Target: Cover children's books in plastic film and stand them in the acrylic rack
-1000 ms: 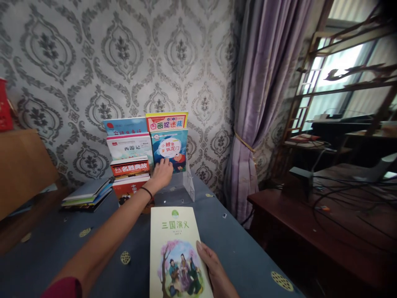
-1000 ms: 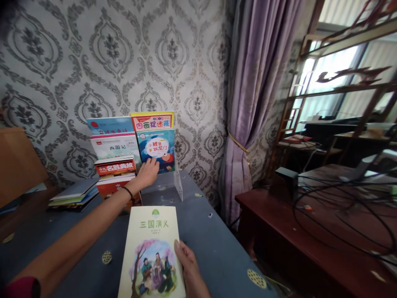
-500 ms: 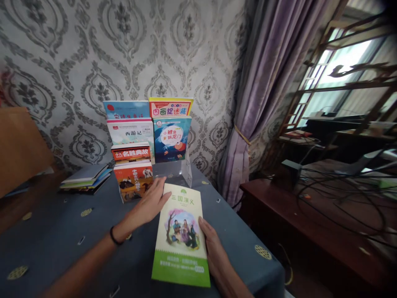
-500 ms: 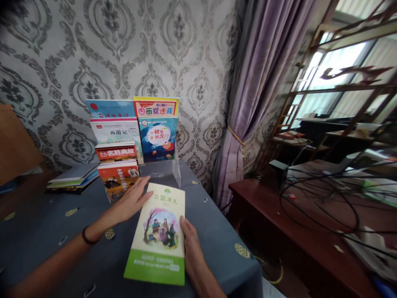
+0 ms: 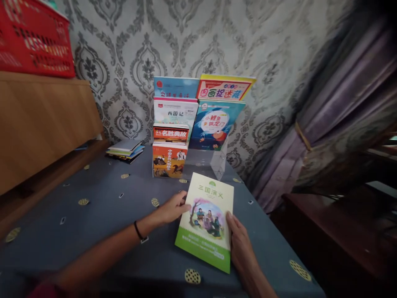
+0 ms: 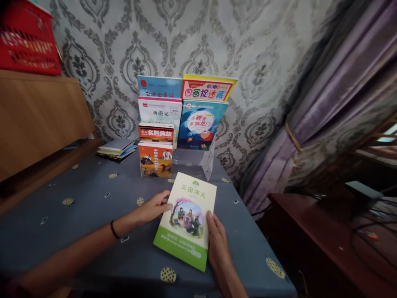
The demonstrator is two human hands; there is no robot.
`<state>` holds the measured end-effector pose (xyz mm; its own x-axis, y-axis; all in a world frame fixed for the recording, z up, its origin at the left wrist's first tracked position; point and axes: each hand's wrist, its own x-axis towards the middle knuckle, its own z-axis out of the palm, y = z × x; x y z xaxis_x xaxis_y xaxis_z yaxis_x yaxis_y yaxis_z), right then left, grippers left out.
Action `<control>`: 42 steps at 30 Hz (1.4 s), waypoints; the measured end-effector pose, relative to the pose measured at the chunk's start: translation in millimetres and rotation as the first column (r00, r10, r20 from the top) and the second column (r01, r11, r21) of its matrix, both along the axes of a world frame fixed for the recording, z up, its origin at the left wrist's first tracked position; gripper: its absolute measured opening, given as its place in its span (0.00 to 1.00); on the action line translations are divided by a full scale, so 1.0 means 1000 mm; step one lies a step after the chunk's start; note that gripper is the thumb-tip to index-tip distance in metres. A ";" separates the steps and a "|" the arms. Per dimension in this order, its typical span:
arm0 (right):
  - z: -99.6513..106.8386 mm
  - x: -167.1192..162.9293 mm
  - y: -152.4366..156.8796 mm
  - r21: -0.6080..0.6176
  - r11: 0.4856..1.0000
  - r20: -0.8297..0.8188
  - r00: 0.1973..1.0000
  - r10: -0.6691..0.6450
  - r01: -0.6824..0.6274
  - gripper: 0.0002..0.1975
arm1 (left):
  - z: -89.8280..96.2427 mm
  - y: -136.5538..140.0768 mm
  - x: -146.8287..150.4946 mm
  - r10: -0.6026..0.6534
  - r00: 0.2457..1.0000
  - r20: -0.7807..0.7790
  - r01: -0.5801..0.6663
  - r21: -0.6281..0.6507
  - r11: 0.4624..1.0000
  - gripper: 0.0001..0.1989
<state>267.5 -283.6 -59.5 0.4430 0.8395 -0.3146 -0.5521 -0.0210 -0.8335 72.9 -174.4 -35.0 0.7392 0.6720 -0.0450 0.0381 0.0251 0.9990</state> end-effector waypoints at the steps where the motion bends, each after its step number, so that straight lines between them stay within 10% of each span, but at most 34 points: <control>1: 0.000 0.000 -0.001 -0.002 1.000 0.007 1.000 0.014 -0.014 0.26 | -0.002 0.000 -0.001 0.006 1.000 0.004 -0.005 -0.003 1.000 0.16; 42: 0.006 -0.007 -0.005 0.025 0.973 0.043 0.973 0.228 -0.229 0.29 | -0.044 -0.003 -0.025 0.071 0.983 0.171 -0.035 -0.207 0.978 0.27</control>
<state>260.1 -288.2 -53.1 0.2499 0.9288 -0.2737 -0.5020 -0.1174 -0.8569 48.3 -177.3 -79.5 0.7113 0.7006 -0.0559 -0.1456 0.2248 0.9635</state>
